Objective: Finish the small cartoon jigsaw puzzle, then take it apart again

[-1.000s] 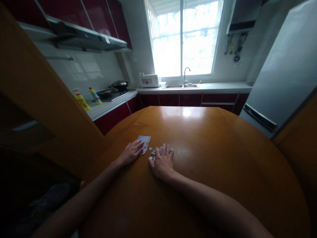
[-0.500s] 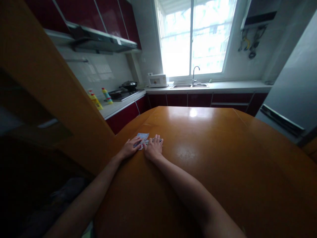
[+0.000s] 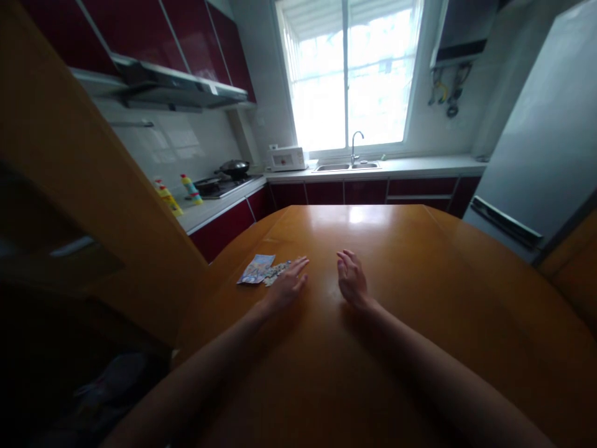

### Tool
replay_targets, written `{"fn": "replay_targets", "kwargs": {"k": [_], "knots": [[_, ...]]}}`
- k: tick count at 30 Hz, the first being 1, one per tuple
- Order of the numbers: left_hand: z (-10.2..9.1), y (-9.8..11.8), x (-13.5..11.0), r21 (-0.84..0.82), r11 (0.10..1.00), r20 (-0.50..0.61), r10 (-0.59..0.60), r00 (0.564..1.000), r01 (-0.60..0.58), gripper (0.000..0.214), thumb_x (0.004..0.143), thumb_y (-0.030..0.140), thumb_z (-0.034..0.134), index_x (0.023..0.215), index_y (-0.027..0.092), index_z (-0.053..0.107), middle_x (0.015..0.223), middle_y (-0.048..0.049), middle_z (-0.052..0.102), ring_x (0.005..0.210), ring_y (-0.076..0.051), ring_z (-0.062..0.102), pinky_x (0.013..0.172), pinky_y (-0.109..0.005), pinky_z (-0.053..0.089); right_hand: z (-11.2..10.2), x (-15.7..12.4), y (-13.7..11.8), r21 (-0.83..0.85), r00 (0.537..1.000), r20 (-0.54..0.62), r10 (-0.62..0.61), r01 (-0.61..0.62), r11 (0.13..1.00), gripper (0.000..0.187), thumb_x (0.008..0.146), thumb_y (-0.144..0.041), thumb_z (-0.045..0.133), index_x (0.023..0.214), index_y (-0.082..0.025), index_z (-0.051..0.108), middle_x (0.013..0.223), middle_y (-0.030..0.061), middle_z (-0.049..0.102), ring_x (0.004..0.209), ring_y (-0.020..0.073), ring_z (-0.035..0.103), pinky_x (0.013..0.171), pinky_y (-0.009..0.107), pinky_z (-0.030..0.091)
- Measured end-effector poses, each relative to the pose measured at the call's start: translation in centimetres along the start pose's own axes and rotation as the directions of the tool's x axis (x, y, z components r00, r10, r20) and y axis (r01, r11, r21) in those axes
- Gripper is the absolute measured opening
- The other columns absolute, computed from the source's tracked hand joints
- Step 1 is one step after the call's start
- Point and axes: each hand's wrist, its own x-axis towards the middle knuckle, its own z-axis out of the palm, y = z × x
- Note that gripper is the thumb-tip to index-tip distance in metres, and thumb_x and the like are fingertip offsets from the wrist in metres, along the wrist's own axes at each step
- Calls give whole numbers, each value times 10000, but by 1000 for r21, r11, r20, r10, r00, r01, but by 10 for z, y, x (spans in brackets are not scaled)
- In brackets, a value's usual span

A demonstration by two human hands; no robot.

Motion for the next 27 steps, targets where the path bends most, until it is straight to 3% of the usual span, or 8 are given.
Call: {"fn": "replay_targets", "kwargs": {"k": [3, 6, 10, 14, 18, 22, 25, 27], "knots": [[25, 28, 2, -44, 997, 68, 62, 996, -59, 465, 961, 308, 451, 1399, 162, 510, 1520, -107, 435, 1446, -232, 356, 1204, -415, 310, -51, -30, 20, -116, 999, 16, 28, -26, 993, 520, 991, -393, 296, 1313, -115, 594, 1416, 199, 513, 1345, 284, 446, 1109, 488, 357], [45, 51, 2, -50, 996, 121, 76, 990, -71, 504, 972, 309, 423, 1444, 133, 453, 1528, -154, 411, 1466, -262, 314, 1210, -465, 278, -83, -60, 24, -234, 995, 97, 38, -14, 972, 507, 945, -368, 415, 1385, -154, 548, 1507, 163, 444, 1431, 289, 335, 1167, 503, 254], [79, 89, 2, -26, 994, 196, 105, 975, -102, 599, 947, 361, 480, 1507, 175, 373, 1586, -130, 307, 1500, -308, 207, 1227, -537, 167, -95, -76, 20, -387, 961, 253, 112, -6, 922, 633, 898, -357, 496, 1503, -195, 410, 1619, 125, 263, 1506, 297, 141, 1197, 529, 79], [101, 114, 6, 29, 994, 268, 98, 959, -110, 584, 945, 379, 476, 1497, 204, 403, 1574, -104, 336, 1482, -322, 254, 1215, -556, 183, -93, -72, 21, -449, 914, 357, 192, -12, 894, 642, 925, -459, 467, 1508, -197, 407, 1610, 148, 270, 1500, 329, 154, 1183, 553, 70], [99, 118, 12, 88, 989, 306, 85, 948, -117, 556, 964, 392, 436, 1493, 224, 411, 1577, -60, 339, 1481, -277, 272, 1223, -497, 202, -94, -63, 22, -455, 889, 400, 221, -16, 890, 629, 941, -493, 443, 1503, -211, 413, 1620, 138, 242, 1505, 321, 134, 1182, 556, 46], [98, 115, 19, 170, 975, 338, 79, 938, -144, 567, 986, 394, 348, 1505, 170, 389, 1591, -75, 301, 1495, -279, 230, 1218, -503, 199, -108, -65, 6, -432, 912, 338, 231, -68, 899, 628, 932, -413, 477, 1500, -157, 401, 1612, 163, 265, 1495, 298, 184, 1191, 515, 113], [104, 103, 26, 255, 949, 352, 85, 932, -183, 577, 989, 400, 278, 1487, 142, 414, 1593, -73, 298, 1491, -292, 236, 1202, -510, 236, -145, -88, -19, -417, 946, 237, 222, -107, 903, 591, 922, -424, 501, 1475, -228, 427, 1608, 88, 304, 1491, 234, 197, 1203, 428, 144], [107, 95, 32, 281, 935, 344, 114, 932, -218, 580, 997, 408, 243, 1465, 128, 438, 1581, -86, 325, 1482, -290, 262, 1189, -494, 267, -187, -116, -39, -345, 991, 127, 38, 8, 938, 544, 929, -406, 495, 1429, -191, 466, 1556, 119, 378, 1449, 250, 282, 1185, 430, 214]]}}
